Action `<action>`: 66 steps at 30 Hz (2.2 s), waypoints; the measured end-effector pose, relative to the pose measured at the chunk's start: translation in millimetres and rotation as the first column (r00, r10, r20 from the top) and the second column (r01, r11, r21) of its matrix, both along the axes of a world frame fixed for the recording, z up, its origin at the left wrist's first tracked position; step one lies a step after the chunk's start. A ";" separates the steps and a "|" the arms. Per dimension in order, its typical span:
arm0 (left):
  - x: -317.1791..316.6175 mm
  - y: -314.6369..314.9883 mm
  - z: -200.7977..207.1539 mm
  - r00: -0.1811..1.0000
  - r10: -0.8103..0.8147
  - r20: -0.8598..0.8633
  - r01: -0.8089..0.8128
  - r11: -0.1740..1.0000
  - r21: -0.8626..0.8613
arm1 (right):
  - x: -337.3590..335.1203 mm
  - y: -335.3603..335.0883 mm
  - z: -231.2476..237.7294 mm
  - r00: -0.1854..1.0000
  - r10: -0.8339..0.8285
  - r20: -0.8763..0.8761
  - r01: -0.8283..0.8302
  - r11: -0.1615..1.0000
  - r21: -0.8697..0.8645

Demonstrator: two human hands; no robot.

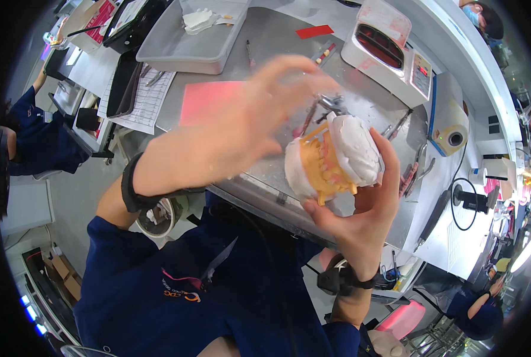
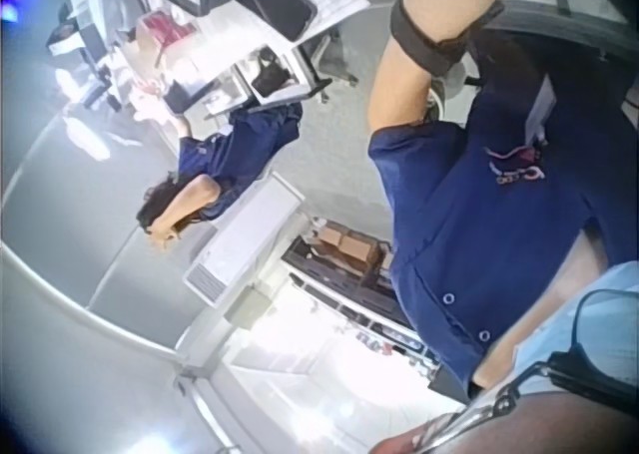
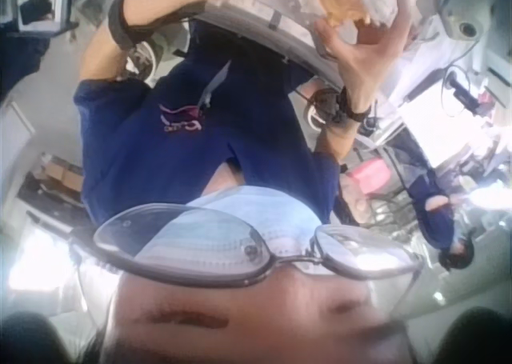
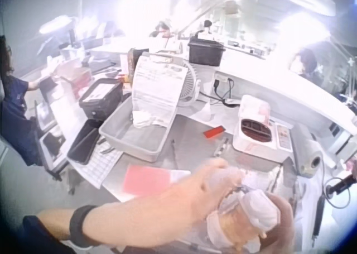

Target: Using a rotary handpiece to grind and adjust a dental cast and mold on an articulator.

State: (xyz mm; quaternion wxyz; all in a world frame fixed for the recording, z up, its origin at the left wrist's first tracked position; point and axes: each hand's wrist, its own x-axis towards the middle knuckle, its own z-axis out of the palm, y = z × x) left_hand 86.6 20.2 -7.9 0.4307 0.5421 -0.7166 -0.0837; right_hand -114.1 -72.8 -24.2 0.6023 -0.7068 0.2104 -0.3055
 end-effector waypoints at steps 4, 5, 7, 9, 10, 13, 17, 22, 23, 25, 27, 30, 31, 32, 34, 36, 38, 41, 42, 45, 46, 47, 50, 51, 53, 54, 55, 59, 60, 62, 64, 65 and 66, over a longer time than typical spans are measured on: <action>39.1 -0.3 -33.2 0.912 0.400 0.086 -0.409 0.897 0.167 | 4.9 5.4 -31.9 0.991 -0.117 -0.059 0.098 0.962 -0.255; 41.5 -1.9 -39.4 0.912 0.398 0.098 -0.410 0.894 0.181 | 4.6 4.6 -41.6 0.984 -0.158 -0.076 0.122 0.928 -0.352; 36.6 -2.3 -50.1 0.913 0.401 0.074 -0.407 0.899 0.163 | 2.5 6.0 -55.8 0.980 -0.160 -0.121 0.101 0.915 -0.391; 32.9 -0.4 -61.0 0.915 0.402 0.041 -0.403 0.904 0.145 | 0.2 6.7 -64.8 0.948 -0.294 -0.120 0.176 0.803 -0.569; 32.0 1.3 -66.9 0.911 0.411 0.027 -0.411 0.906 0.096 | -2.1 7.3 -60.2 0.950 -0.280 -0.138 0.153 0.804 -0.575; 32.3 5.6 -77.4 0.902 0.432 0.000 -0.431 0.901 0.048 | -3.5 3.6 -43.4 0.944 -0.245 -0.220 0.030 0.730 -0.682; 31.8 8.7 -78.2 0.873 0.487 -0.022 -0.486 0.864 -0.132 | 2.5 -4.1 -33.6 0.956 -0.261 -0.133 0.073 0.653 -0.754; 18.8 25.7 -42.5 0.898 0.291 -0.329 -0.242 0.953 0.182 | 9.1 -14.7 -10.7 0.958 -0.277 -0.076 0.140 0.682 -0.717; 16.6 26.9 -38.2 0.789 0.237 -0.567 -0.038 0.940 0.340 | 12.8 -16.6 0.0 0.952 -0.302 -0.044 0.196 0.715 -0.671; 9.6 22.6 -47.9 0.710 0.224 -0.667 0.085 0.914 0.397 | 21.6 -20.6 16.8 0.954 -0.295 -0.061 0.187 0.739 -0.647; 6.7 18.6 -54.4 0.649 0.219 -0.728 0.111 0.920 0.375 | 24.2 -26.6 22.0 0.960 -0.252 -0.122 0.109 0.737 -0.667; 3.3 16.1 -51.0 0.604 0.191 -0.774 0.232 0.887 0.400 | 8.4 -23.6 9.4 0.954 -0.244 -0.175 0.042 0.685 -0.727; 2.3 14.2 -52.0 0.602 0.185 -0.777 0.242 0.885 0.398 | 4.7 -20.3 6.3 0.940 -0.258 -0.223 -0.028 0.594 -0.804; 3.1 13.7 -53.4 0.623 0.194 -0.758 0.209 0.892 0.400 | 4.5 -16.0 5.0 0.879 -0.317 -0.356 -0.236 0.361 -0.902; 1.7 14.4 -56.4 0.645 0.205 -0.736 0.178 0.897 0.405 | 3.3 -12.3 -3.7 0.907 -0.301 -0.295 -0.159 0.404 -0.901; 2.5 14.6 -58.4 0.624 0.238 -0.744 0.187 0.879 0.438 | -1.6 -17.1 -8.2 0.929 -0.292 -0.225 -0.057 0.490 -0.870; 3.7 15.8 -58.3 0.624 0.238 -0.744 0.195 0.875 0.444 | -1.6 -19.3 -11.4 0.955 -0.245 -0.165 -0.001 0.557 -0.831; 2.3 13.5 -59.6 0.640 0.244 -0.729 0.185 0.871 0.455 | 6.7 -13.8 -4.7 0.927 -0.306 -0.219 -0.125 0.299 -0.946; 0.6 12.5 -58.1 0.658 0.246 -0.712 0.168 0.874 0.457 | 3.1 -14.3 -5.5 0.927 -0.310 -0.212 -0.117 0.297 -0.948; 1.1 13.3 -56.0 0.658 0.259 -0.707 0.161 0.868 0.469 | -1.8 -15.8 -10.5 0.935 -0.330 -0.132 0.025 0.429 -0.903; 1.8 13.9 -55.1 0.660 0.259 -0.705 0.165 0.866 0.472 | 1.9 -15.3 -7.7 0.941 -0.306 -0.147 -0.024 0.371 -0.928; 2.1 14.0 -53.9 0.652 0.277 -0.706 0.167 0.855 0.490 | 4.9 -14.5 -6.7 0.944 -0.287 -0.165 -0.072 0.308 -0.949; 2.6 14.6 -52.5 0.651 0.296 -0.699 0.163 0.845 0.510 | 8.5 -11.2 -6.8 0.947 -0.289 -0.141 -0.017 0.391 -0.920; 2.5 16.0 -52.5 0.654 0.304 -0.693 0.149 0.846 0.512 | 8.6 -9.9 -5.3 0.907 -0.317 -0.279 -0.184 0.296 -0.937; 3.3 16.9 -49.2 0.678 0.316 -0.663 0.127 0.839 0.529 | 11.2 -6.9 -9.7 0.907 -0.316 -0.278 -0.182 0.302 -0.936; 3.9 17.0 -46.9 0.700 0.325 -0.636 0.106 0.834 0.542 | 10.8 -9.0 -12.1 0.951 -0.284 -0.126 -0.003 0.396 -0.918; 4.4 17.3 -44.6 0.702 0.323 -0.634 0.107 0.833 0.543 | 9.7 -10.7 -13.1 0.963 -0.267 0.035 0.167 0.487 -0.857; 4.0 17.3 -45.2 0.677 0.333 -0.657 0.131 0.823 0.552 | 3.2 -13.0 -10.1 0.933 -0.292 -0.211 -0.106 0.340 -0.935; 4.1 16.4 -44.6 0.675 0.338 -0.656 0.121 0.826 0.551 | 1.9 -17.9 -16.2 0.964 -0.258 -0.061 0.064 0.449 -0.891; 4.3 15.7 -45.2 0.681 0.339 -0.648 0.114 0.826 0.552 | -0.4 -17.9 -18.0 0.964 -0.252 -0.088 0.040 0.461 -0.887; 6.5 15.7 -43.2 0.691 0.345 -0.635 0.102 0.824 0.558 | 4.5 -14.6 -8.6 0.917 -0.270 -0.294 -0.176 0.388 -0.905; 8.8 13.6 -41.2 0.692 0.344 -0.634 0.119 0.812 0.571 | 3.4 -17.3 -10.4 0.916 -0.281 -0.287 -0.166 0.387 -0.907; 11.6 10.9 -38.9 0.695 0.343 -0.633 0.137 0.800 0.584 | 2.4 -21.8 -13.3 0.952 -0.213 -0.218 -0.050 0.597 -0.801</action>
